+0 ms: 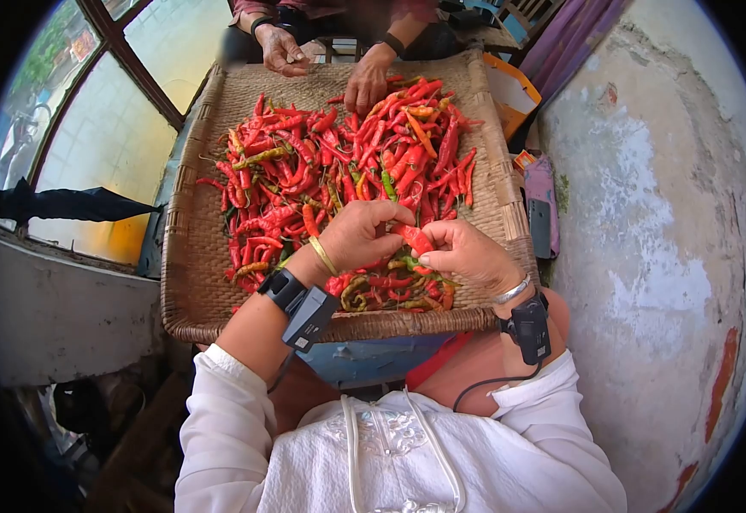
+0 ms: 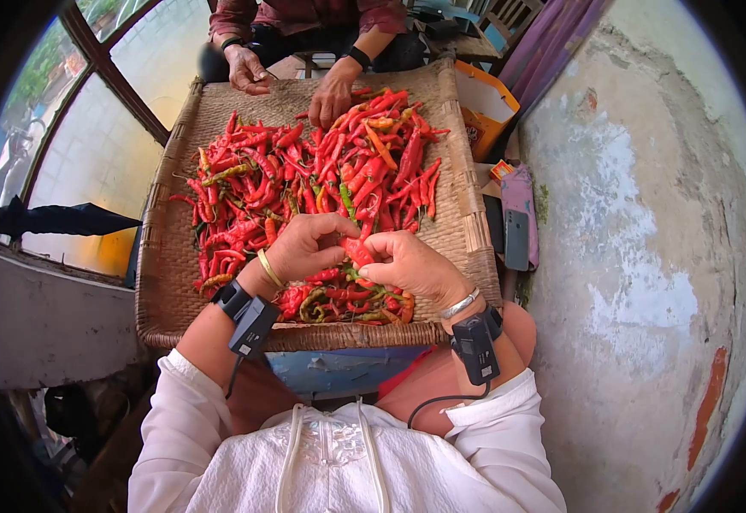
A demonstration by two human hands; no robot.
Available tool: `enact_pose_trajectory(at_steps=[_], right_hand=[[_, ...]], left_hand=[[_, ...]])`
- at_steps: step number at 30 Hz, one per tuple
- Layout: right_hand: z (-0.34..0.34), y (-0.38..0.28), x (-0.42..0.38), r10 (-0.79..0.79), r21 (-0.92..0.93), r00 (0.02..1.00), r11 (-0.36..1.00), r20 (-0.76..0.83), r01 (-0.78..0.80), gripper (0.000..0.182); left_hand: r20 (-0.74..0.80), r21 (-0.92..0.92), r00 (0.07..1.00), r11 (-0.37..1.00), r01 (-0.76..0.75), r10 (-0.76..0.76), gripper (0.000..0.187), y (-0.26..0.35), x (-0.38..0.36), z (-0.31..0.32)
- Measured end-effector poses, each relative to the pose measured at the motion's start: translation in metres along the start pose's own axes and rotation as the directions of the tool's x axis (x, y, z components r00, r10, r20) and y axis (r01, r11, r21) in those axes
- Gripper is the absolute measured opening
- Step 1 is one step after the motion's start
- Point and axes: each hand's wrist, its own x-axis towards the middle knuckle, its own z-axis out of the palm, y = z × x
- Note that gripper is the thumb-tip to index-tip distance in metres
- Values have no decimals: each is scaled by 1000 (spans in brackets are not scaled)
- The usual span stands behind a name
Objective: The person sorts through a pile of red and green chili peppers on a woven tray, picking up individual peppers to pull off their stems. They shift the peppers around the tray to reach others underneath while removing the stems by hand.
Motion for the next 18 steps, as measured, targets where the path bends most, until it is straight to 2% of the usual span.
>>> enact_pose_trajectory(at_steps=[1, 2, 4, 5, 6, 7, 8, 9, 10, 11, 12, 13, 14, 15, 16, 17, 18], right_hand=[[-3, 2, 1, -40, 1, 999, 999, -34, 40, 9], [-8, 5, 2, -38, 2, 999, 999, -35, 38, 9], [-17, 10, 7, -60, -166, 996, 985, -69, 48, 12], [-21, 10, 8, -5, -120, 998, 993, -70, -4, 16], [-25, 15, 10, -4, -120, 997, 993, -71, -5, 16], [-30, 22, 13, -30, -302, 994, 953, -101, -2, 17], [-32, 26, 16, -62, -475, 990, 880, -125, -5, 18], [-31, 27, 16, -63, -477, 991, 879, -122, -3, 18], [-29, 29, 16, -115, -653, 978, 757, -175, -28, 18], [-27, 29, 16, -178, -796, 960, 601, -216, -68, 18], [-26, 29, 15, -181, -797, 960, 601, -214, -65, 18], [-24, 27, 15, -165, -830, 958, 548, -233, -108, 18], [-23, 27, 15, -149, -858, 956, 491, -253, -151, 19], [-22, 27, 15, -150, -859, 956, 491, -252, -149, 19], [-22, 27, 16, -143, -857, 958, 493, -249, -149, 19], [-22, 28, 17, -139, -855, 959, 497, -248, -149, 19], [-22, 29, 18, -141, -855, 958, 497, -248, -148, 19]], left_hand=[[5, 76, 996, 993, 90, -90, 23, 4, 0, -4], [7, 74, 996, 993, 90, -91, 23, 1, 0, -4], [-46, 180, 996, 980, 86, -79, 19, -7, 2, -3], [-45, 179, 996, 980, 86, -79, 19, -11, 2, -4], [-42, 258, 988, 954, 152, -147, 19, -16, 1, -5], [-45, 336, 976, 917, 216, -214, 19, -21, 1, -6], [-46, 336, 976, 917, 216, -213, 19, -26, 2, -9], [-27, 326, 957, 902, 283, -290, 19, -31, 2, -14], [-7, 319, 931, 881, 349, -366, 20, -37, 2, -19], [-17, 191, 908, 890, 414, -419, 24, -46, 1, -21], [-19, 193, 908, 889, 414, -419, 24, -49, 2, -27], [-88, -83, 852, 856, 510, -516, 23, -51, 4, -33], [-123, -359, 777, 757, 546, -618, 22, -53, 6, -37], [-125, -359, 776, 757, 545, -618, 22, -56, 10, -39], [-349, -684, 727, 691, 233, -591, 25, -59, 13, -40], [-530, -822, 587, 543, -175, -613, 30, -62, 14, -40], [-531, -820, 587, 545, -176, -610, 30, -66, 13, -39]])
